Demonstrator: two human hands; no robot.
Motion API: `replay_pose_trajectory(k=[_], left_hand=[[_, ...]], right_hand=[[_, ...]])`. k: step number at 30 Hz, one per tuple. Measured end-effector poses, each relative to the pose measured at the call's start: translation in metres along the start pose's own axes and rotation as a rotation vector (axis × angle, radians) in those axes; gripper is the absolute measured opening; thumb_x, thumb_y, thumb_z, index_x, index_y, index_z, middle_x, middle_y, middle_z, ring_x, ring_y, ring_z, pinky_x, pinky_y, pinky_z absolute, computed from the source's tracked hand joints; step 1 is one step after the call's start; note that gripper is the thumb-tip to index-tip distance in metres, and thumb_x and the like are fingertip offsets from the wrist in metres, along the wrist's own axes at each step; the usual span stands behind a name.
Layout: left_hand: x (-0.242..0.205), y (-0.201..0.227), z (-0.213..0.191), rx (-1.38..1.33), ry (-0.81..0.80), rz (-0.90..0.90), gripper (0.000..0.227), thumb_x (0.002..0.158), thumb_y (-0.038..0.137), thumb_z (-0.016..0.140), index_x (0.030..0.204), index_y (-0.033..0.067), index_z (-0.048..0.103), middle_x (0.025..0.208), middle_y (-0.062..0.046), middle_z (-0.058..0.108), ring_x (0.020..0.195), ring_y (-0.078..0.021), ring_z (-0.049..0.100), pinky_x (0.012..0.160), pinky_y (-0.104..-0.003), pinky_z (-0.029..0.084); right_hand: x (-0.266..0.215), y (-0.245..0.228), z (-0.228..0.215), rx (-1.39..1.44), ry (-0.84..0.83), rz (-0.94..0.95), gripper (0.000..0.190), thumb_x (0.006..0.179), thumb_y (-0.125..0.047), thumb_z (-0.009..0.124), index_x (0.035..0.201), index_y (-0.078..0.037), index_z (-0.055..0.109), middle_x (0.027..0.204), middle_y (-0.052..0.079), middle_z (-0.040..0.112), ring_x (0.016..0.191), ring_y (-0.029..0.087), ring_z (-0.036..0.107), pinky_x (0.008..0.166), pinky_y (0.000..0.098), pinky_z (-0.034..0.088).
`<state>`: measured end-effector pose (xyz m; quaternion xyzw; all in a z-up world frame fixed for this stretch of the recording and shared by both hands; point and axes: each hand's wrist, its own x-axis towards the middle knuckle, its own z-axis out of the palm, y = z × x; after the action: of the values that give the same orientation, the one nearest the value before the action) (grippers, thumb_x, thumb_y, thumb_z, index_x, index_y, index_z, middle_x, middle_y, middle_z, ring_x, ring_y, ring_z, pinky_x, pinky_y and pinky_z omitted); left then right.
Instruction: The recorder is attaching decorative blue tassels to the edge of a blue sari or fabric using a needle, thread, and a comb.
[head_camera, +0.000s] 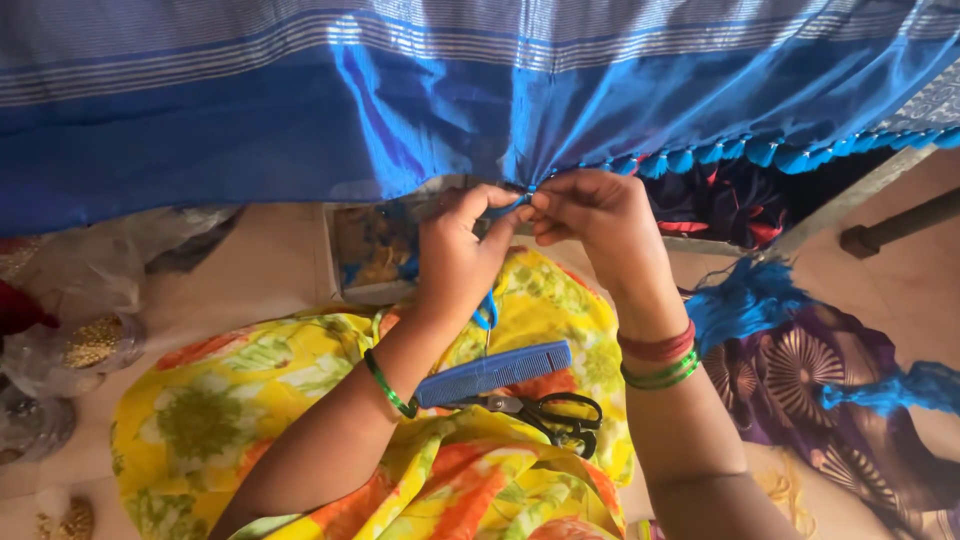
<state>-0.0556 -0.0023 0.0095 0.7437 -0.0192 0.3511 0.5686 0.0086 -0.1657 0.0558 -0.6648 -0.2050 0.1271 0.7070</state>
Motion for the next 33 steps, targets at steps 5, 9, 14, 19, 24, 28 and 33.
replay_pose_trajectory(k=[5,9,14,19,24,28,33], left_hand=[[0.000,0.012,-0.007,0.050,0.044,0.190,0.021,0.087,0.014,0.083,0.101,0.0063,0.070,0.092,-0.010,0.074,0.084,-0.0217,0.073,0.074,-0.033,0.056],[0.015,0.022,-0.017,-0.125,0.014,-0.144,0.013,0.098,0.021,0.073,0.094,0.0080,0.071,0.087,-0.006,0.076,0.077,-0.0242,0.075,0.070,-0.033,0.057],[0.020,0.021,-0.023,0.188,-0.091,0.239,0.014,0.084,0.020,0.081,0.087,0.0064,0.077,0.089,-0.011,0.073,0.083,-0.0295,0.071,0.075,-0.037,0.054],[0.024,0.028,-0.030,0.117,-0.085,0.081,0.011,0.092,0.018,0.077,0.094,0.0073,0.076,0.089,-0.008,0.075,0.083,-0.0243,0.075,0.076,-0.033,0.056],[0.011,0.026,-0.013,-0.065,-0.111,0.055,0.011,0.099,0.016,0.071,0.098,0.0056,0.067,0.090,-0.006,0.072,0.084,-0.0202,0.075,0.076,-0.030,0.057],[0.007,0.024,-0.003,-0.125,-0.123,0.120,0.011,0.096,0.006,0.074,0.099,0.0035,0.064,0.094,-0.006,0.070,0.086,-0.0172,0.071,0.074,-0.029,0.055],[0.011,0.018,-0.001,-0.150,-0.069,0.001,0.012,0.085,0.004,0.081,0.095,0.0068,0.075,0.087,-0.006,0.069,0.076,-0.0157,0.069,0.067,-0.029,0.054]], right_hand=[[-0.002,0.000,0.002,-0.044,0.003,-0.067,0.011,0.095,-0.004,0.072,0.099,0.006,0.074,0.084,0.009,0.073,0.070,0.011,0.066,0.065,0.0250,0.054],[0.000,-0.001,0.002,-0.064,0.009,-0.088,0.012,0.094,-0.005,0.073,0.098,0.006,0.073,0.082,0.006,0.071,0.068,0.010,0.063,0.063,0.0242,0.051],[-0.003,-0.003,0.005,-0.139,0.021,-0.104,0.011,0.094,-0.004,0.073,0.099,0.005,0.072,0.082,0.005,0.072,0.068,0.008,0.063,0.063,0.0224,0.051],[-0.005,-0.005,0.007,-0.259,0.053,-0.166,0.009,0.094,-0.004,0.075,0.097,0.004,0.072,0.080,0.004,0.071,0.067,0.006,0.063,0.061,0.0215,0.051],[-0.005,-0.004,0.010,-0.367,0.091,-0.199,0.007,0.093,-0.004,0.075,0.096,0.002,0.072,0.079,0.002,0.071,0.066,0.005,0.062,0.059,0.0215,0.050],[-0.016,-0.016,0.012,-0.703,0.187,-0.433,0.007,0.090,-0.001,0.079,0.095,-0.001,0.074,0.081,0.006,0.068,0.069,0.012,0.064,0.061,0.0261,0.050],[-0.036,-0.041,0.016,-0.887,0.100,-0.586,0.013,0.090,0.003,0.075,0.102,-0.002,0.074,0.093,0.010,0.065,0.079,0.020,0.067,0.066,0.0306,0.053]])
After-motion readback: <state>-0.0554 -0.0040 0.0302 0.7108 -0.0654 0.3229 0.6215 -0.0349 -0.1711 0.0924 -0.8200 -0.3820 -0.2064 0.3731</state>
